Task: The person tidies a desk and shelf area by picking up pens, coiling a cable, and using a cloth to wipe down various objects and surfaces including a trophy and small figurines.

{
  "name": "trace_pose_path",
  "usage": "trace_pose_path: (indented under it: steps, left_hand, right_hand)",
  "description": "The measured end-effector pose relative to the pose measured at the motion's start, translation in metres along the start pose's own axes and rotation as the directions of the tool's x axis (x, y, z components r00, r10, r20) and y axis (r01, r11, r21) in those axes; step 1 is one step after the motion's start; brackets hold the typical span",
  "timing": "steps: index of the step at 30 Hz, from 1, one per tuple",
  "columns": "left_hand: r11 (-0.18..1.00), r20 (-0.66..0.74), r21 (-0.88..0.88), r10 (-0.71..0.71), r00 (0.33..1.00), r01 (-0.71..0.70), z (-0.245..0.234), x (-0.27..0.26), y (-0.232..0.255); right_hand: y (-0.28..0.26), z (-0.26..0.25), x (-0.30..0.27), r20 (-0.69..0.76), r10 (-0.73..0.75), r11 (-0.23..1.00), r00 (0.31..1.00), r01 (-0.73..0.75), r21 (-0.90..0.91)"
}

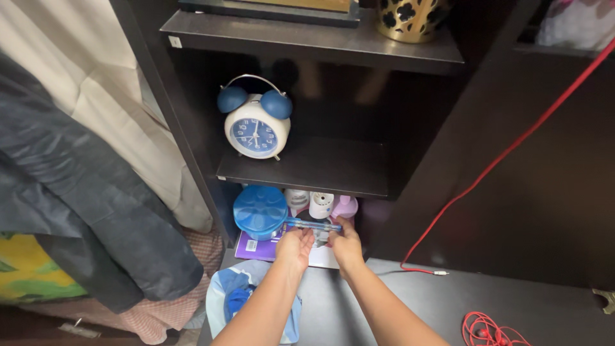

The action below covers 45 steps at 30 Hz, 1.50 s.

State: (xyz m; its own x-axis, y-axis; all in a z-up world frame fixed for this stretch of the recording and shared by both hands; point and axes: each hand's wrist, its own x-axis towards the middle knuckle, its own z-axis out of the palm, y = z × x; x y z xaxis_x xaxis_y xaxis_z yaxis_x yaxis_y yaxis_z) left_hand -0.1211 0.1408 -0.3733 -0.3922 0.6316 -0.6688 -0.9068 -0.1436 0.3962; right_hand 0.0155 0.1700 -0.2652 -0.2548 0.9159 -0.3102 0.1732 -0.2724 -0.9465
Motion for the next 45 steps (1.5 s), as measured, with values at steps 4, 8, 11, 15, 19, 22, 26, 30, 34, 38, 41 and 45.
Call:
trace_pose_path:
  steps: [4, 8, 11, 15, 19, 22, 26, 30, 34, 38, 41, 45]
  left_hand:
    - [1.000, -0.013, -0.008, -0.004, 1.000, 0.004, -0.005, 0.004, -0.003]
    - [0.999, -0.018, -0.039, 0.013, 1.000, -0.014, -0.013, 0.008, -0.004]
    - [1.000, -0.075, -0.023, 0.005, 0.997, -0.007, -0.016, 0.011, -0.001]
    - [1.000, -0.023, -0.003, 0.003, 1.000, -0.003, -0.016, 0.006, 0.003]
    - [1.000, 0.012, -0.022, -0.018, 1.000, 0.018, -0.010, -0.011, 0.009]
    - [0.998, 0.038, 0.036, -0.052, 0.998, 0.051, -0.003, -0.034, 0.013]
    - [0.982, 0.056, 0.146, -0.128, 0.990, 0.118, 0.010, -0.068, 0.008]
    - [0.964, 0.058, 0.220, -0.167, 0.984, 0.150, 0.028, -0.096, -0.017]
    - [0.943, 0.070, 0.291, -0.190, 0.979, 0.162, 0.045, -0.122, -0.056]
    - [0.886, 0.103, 0.446, -0.189, 0.977, 0.125, 0.074, -0.157, -0.097]
    - [0.779, 0.154, 0.625, -0.073, 0.985, -0.040, 0.099, -0.186, -0.126]
    - [0.734, 0.131, 0.676, -0.034, 0.991, -0.064, 0.122, -0.206, -0.157]
  right_hand:
    - [-0.001, -0.006, -0.005, 0.024, -0.009, 1.000, 1.000, 0.009, -0.004]
    - [0.000, -0.007, -0.014, 0.040, -0.102, 0.993, 0.994, 0.099, 0.065]
    - [-0.007, -0.010, -0.026, 0.014, -0.034, 0.999, 0.999, 0.034, 0.005]
    - [-0.017, -0.016, -0.043, 0.018, -0.024, 1.000, 1.000, 0.024, 0.000]
    - [-0.014, -0.022, -0.055, 0.005, -0.040, 0.997, 0.999, 0.040, -0.065]
    - [-0.005, -0.032, -0.069, 0.010, 0.021, 1.000, 1.000, -0.021, -0.010]
    - [0.014, -0.058, -0.090, -0.036, -0.032, 0.999, 0.999, 0.032, 0.020]
    - [0.035, -0.101, -0.105, -0.075, -0.143, 0.982, 0.987, 0.131, -0.139]
    - [0.047, -0.158, -0.115, -0.155, -0.218, 0.952, 0.964, 0.175, -0.250]
    - [0.046, -0.211, -0.122, -0.242, -0.236, 0.929, 0.941, 0.145, -0.341]
    - [0.047, -0.251, -0.118, -0.238, -0.276, 0.912, 0.931, 0.176, -0.371]
    - [0.058, -0.310, -0.119, -0.366, -0.316, 0.864, 0.875, 0.106, -0.493]
